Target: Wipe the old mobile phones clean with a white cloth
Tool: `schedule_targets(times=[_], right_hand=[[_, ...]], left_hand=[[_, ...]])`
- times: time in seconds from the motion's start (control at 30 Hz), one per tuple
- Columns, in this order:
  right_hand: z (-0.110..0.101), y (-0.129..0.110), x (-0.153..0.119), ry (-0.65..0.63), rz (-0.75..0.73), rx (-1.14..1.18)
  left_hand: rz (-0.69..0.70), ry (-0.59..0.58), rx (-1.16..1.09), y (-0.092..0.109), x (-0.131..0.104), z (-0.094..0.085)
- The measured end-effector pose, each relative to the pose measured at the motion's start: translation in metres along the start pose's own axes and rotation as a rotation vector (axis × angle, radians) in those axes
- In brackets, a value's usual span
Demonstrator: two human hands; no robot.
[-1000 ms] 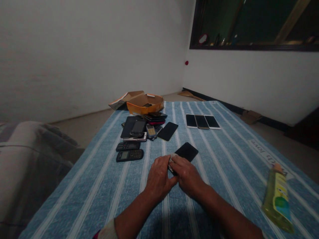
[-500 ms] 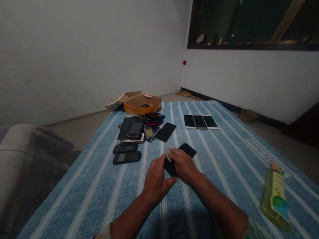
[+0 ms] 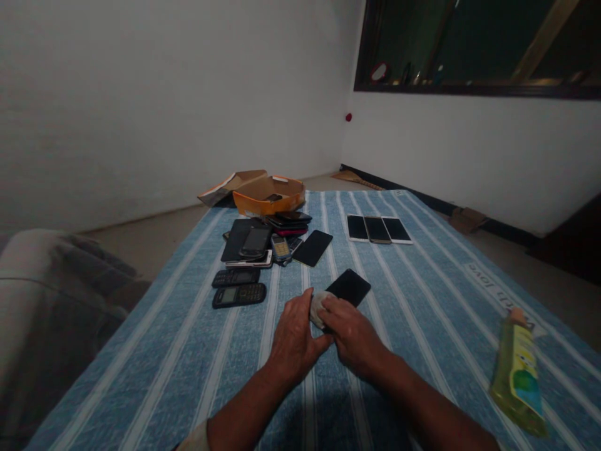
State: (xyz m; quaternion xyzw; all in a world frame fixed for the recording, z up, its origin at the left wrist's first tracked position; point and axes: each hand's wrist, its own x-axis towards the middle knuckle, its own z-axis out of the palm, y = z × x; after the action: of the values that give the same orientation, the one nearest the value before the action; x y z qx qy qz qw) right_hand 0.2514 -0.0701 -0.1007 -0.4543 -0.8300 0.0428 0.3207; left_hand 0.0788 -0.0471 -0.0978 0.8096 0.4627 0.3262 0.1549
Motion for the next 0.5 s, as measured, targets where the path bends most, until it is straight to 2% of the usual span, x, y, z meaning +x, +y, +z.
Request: schedule_targets(times=[0.1,0.27,0.37,0.43,0.5], right_hand=[[0.001,-0.004,0.001,-0.044,0.002,-0.009],[0.0,0.011,0.019,0.039,0.165,-0.097],[0.001,-0.002,0.02,-0.013,0.084,-0.032],[0.002,-0.01,0.012,-0.068,0.017,0.027],[0.001,-0.008,0.002,-0.059,0.011,0.03]], left_hand=[[0.019,0.007,-0.008,0.0,0.0,0.0],[0.006,-0.005,-0.019,0.003,0.002,-0.002],[0.029,0.006,-0.018,0.003,0.003,-0.003],[0.04,0.009,-0.013,0.002,0.002,-0.002],[0.037,0.0,-0.009,0.001,0.002,-0.002]])
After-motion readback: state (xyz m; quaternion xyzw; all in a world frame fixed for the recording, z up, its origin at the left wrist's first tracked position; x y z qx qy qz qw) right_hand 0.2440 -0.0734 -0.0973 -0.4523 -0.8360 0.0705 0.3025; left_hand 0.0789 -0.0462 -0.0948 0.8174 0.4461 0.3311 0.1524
